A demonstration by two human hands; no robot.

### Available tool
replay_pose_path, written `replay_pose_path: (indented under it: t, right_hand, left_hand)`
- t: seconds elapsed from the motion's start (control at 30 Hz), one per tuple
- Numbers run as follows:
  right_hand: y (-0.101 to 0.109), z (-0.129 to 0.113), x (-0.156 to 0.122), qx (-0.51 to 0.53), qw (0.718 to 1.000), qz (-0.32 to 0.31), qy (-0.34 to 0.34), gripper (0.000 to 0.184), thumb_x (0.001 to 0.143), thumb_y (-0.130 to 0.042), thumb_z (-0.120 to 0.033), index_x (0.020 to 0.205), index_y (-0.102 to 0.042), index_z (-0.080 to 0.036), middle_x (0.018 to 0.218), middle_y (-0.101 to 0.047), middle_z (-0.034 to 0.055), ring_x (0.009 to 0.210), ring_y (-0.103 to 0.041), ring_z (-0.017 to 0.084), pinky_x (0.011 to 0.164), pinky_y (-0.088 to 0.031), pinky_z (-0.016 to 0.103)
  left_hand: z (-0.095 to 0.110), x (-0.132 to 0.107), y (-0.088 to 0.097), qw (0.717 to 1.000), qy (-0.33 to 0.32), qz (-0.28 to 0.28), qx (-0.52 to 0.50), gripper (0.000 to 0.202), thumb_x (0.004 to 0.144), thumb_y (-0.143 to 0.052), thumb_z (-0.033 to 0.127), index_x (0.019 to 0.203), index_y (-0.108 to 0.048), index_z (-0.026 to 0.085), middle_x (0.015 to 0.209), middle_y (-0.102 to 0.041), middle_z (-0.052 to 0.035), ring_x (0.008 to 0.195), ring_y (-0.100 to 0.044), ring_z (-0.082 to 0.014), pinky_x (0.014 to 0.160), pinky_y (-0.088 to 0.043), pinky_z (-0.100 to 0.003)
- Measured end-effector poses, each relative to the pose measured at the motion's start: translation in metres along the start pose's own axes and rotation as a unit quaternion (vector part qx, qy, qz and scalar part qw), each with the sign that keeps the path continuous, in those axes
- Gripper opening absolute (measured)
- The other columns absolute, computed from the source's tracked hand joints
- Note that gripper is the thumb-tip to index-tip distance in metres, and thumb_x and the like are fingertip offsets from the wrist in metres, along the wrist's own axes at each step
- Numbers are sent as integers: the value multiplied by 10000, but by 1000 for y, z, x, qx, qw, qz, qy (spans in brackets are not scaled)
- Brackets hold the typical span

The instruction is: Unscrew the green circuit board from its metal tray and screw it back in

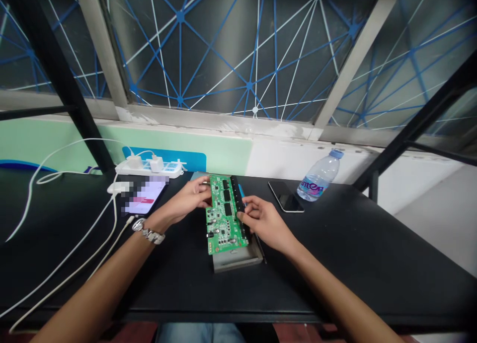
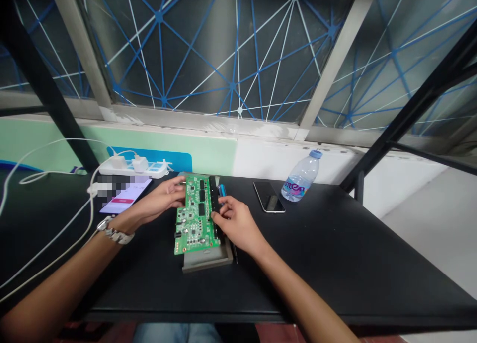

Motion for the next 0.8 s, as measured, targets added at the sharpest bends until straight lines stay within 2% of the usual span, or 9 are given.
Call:
replay_pose_path:
  t: [0.13, 0.23, 0.4, 0.6, 0.8]
  right_hand:
    - [-3, -4, -4, -73, 997, 20, 29, 371, 789, -649, -284, 1111, -558, -122, 693, -512, -52, 571, -515, 98, 535, -423, 230]
    - [-5, -8, -7, -146, 987, 30, 55, 432, 808, -606, -278, 1208, -557, -121, 659, -514, -58, 538, -505, 105, 529, -404, 237]
    - [-4, -13, -10, -288, 953, 47, 85, 480, 812, -562, -275, 1266, -573, -122, 618, -551, -45, 549, -529, 134, 562, -397, 249]
    - [-5, -15, -11, -396, 915, 46, 64, 496, 802, -536, -307, 1268, -589, -144, 633, -629, -15, 573, -579, 167, 582, -373, 264]
    - [-10, -14, -16, -475, 878, 43, 48, 517, 792, -526, -321, 1281, -579, -163, 658, -676, 15, 619, -623, 204, 535, -270, 277]
  left_hand:
    - [-2, 1, 5, 998, 22, 50, 13, 429, 795, -617, 173, 1212, -511, 173, 760, -648, -15, 580, -603, -115, 556, -501, -251]
    - [-2, 1, 6, 997, 15, 69, 29, 383, 805, -579, 159, 1180, -510, 173, 748, -628, -5, 569, -610, -114, 527, -519, -246]
    - [-14, 7, 8, 996, 19, 73, 42, 339, 790, -554, 126, 1117, -479, 172, 750, -585, 21, 540, -621, -111, 539, -574, -288]
    - [-28, 12, 10, 993, 32, 70, 94, 271, 762, -563, 127, 1017, -480, 169, 818, -555, 12, 572, -650, -125, 557, -608, -327]
    - [-35, 17, 17, 972, -38, 45, 226, 233, 745, -542, 144, 976, -524, 172, 696, -562, 28, 557, -617, -127, 523, -544, -262]
Point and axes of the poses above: each hand's wrist, its own x-axis towards the middle knuckle, its own y-axis out of the back of the hand, z = x × y, the point moved 6 cm from there along x, towards the middle knuckle
